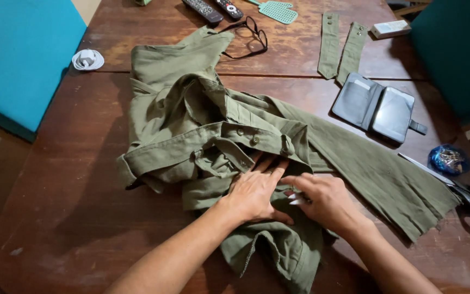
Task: Using a seam ripper to carefully remove threads and unpick seams on a green jacket
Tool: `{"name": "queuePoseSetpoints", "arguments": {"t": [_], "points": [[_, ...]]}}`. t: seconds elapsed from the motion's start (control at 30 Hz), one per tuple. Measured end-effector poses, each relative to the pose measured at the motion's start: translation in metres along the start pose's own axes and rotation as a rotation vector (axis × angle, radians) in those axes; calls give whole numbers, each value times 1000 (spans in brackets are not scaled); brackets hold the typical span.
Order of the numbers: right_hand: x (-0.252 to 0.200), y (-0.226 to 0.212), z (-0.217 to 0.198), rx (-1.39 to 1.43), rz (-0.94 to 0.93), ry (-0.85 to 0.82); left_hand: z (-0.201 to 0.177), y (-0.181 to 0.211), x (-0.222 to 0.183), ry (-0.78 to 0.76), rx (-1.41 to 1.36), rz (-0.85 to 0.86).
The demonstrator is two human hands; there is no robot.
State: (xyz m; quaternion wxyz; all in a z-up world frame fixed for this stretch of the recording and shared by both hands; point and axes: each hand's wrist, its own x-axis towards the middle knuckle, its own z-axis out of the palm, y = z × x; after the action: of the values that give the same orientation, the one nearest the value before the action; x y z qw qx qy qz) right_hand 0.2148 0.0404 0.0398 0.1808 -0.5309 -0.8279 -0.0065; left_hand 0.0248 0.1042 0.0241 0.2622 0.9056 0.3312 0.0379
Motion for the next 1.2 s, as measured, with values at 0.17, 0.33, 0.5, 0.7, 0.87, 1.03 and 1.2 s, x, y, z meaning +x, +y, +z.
{"name": "queuePoseSetpoints", "arguments": {"t": [0.17,0.33,0.5,0.7,0.87,1.03,1.2], "points": [[0,26,25,-91,-180,-61,-9,7,-3,-7,2,-30],[1,27,29,-109,-206,-114,-5,3,-1,17,4,-17],[-17,21,20,16,-48,-125,6,-4,5,14,26,-31],[-71,65,-9,98,353,-91,5,1,3,-48,97,-58],[-66,62,-70,-111,750,-191,10,-3,4,-19,99,-32],[-57,40,-59,-160,683,-162,19,-9,7,-37,97,-44],[-23,13,-17,-40,24,-355,6,2,8,-100,180,-49]]}}
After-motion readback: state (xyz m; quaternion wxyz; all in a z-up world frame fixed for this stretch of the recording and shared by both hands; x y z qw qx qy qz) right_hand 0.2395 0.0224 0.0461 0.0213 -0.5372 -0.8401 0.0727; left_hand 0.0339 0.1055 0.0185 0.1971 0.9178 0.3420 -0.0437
